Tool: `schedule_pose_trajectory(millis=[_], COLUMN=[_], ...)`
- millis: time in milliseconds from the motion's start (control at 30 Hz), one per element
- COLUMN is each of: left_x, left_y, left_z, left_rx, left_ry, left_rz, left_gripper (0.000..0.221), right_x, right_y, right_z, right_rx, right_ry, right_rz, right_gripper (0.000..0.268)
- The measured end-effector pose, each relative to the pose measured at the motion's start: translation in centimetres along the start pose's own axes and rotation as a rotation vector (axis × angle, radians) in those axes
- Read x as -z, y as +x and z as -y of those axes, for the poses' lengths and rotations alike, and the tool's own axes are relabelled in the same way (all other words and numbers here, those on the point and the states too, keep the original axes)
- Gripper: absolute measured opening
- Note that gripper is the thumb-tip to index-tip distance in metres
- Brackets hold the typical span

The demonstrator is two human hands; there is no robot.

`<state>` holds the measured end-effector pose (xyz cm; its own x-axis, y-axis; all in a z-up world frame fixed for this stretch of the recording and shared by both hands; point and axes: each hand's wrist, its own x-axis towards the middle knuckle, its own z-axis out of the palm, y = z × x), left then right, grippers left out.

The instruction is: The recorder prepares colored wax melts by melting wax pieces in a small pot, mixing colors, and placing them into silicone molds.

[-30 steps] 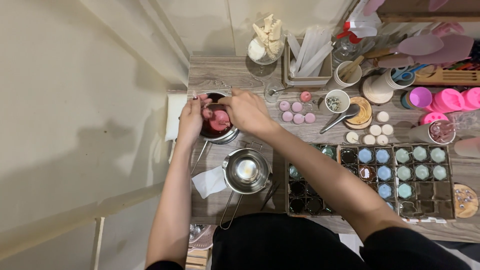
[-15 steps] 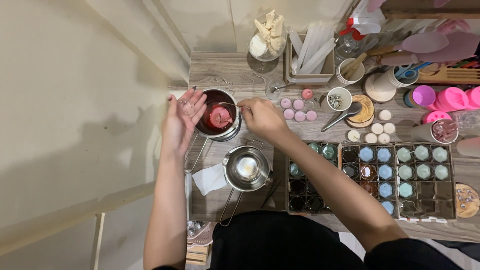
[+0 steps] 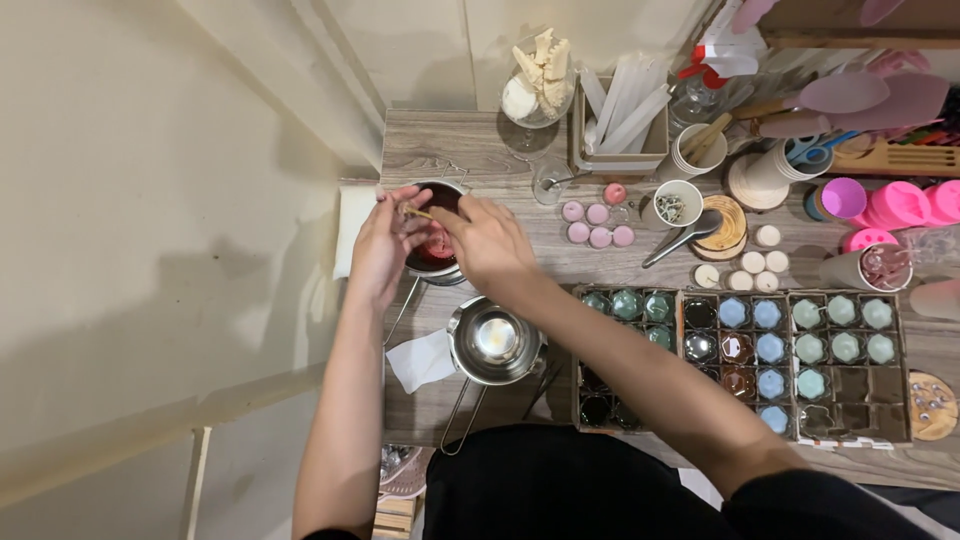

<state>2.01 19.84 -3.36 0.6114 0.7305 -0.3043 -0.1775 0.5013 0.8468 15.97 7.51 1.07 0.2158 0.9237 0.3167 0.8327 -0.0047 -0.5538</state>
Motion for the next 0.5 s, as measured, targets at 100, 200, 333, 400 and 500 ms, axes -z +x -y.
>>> schedule_pose_trajectory(millis=[100, 200, 333, 400, 500], left_x=[0.3, 0.9, 3.5, 3.7, 4.0], left_y=[0.2, 0.9, 2.0, 1.9, 1.6], left_z=[0.3, 0.7, 2.2, 2.1, 2.1], left_rx=[-0.026, -0.045, -0.030, -0.011, 0.012], left_ry=[0.090, 0.065, -0.167, -0.230, -0.316], left_rz=[0.005, 0.029, 0.055, 0.075, 0.121], left_gripper=[0.045, 0.043, 0.039, 0.041, 0.045], right_x=[0.0, 0.7, 2.6, 1.5, 1.4], right_y=[-0.2, 0.1, 0.9, 0.7, 0.9], right_z=[-0.5, -0.3, 1.3, 0.1, -0.8], right_rx=[-0.014, -0.020, -0.256, -0.205, -0.157], right_ry=[-0.093, -0.108, 0.187, 0.258, 0.341], right_rz=[0.053, 0.094, 0.140, 0.089, 0.128], right_gripper=[0.033, 0.035, 0.033, 0.033, 0.034])
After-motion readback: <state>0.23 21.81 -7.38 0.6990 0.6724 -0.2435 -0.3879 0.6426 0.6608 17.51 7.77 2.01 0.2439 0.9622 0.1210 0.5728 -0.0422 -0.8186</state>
